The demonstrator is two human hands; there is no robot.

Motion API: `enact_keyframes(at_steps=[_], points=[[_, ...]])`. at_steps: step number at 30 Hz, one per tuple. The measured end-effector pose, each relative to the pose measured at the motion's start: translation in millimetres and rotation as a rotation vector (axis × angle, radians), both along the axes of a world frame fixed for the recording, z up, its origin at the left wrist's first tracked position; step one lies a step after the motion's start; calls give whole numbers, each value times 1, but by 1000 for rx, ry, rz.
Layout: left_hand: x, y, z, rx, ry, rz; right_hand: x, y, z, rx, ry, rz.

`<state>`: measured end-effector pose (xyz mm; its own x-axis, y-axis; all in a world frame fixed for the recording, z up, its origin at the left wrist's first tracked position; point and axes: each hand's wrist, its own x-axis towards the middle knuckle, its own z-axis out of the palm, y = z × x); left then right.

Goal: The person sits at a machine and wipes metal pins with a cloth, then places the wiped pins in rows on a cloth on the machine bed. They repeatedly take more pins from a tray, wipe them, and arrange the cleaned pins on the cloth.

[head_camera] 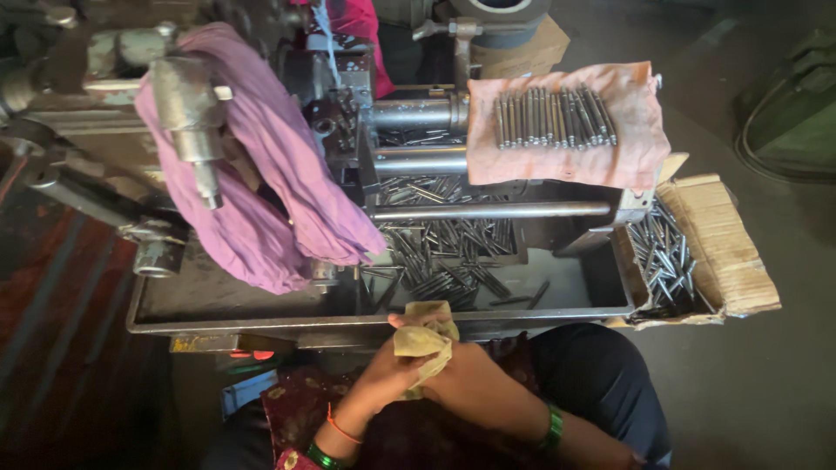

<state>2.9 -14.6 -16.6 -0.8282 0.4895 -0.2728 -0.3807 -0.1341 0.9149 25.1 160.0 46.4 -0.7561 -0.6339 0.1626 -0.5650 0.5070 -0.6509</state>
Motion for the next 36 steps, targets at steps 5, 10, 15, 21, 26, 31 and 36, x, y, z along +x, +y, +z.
enact_keyframes(at_steps=[5,10,15,21,26,31,36], points=[[0,8,48,-258,646,19,-5,-3,-42,-78,164,-2],[6,13,70,-677,731,67,-6,-3,-43,-60,-234,-21],[2,7,44,-555,861,158,-15,-5,-18,-211,5,26],[-18,-10,-4,-3,61,469,-16,-3,11,-41,84,21],[-26,-31,2,15,-42,405,-10,1,30,-34,484,-140],[-10,-31,40,-142,202,-129,1,-6,23,31,543,41],[2,-9,73,-95,293,-257,10,-21,-4,207,647,59]])
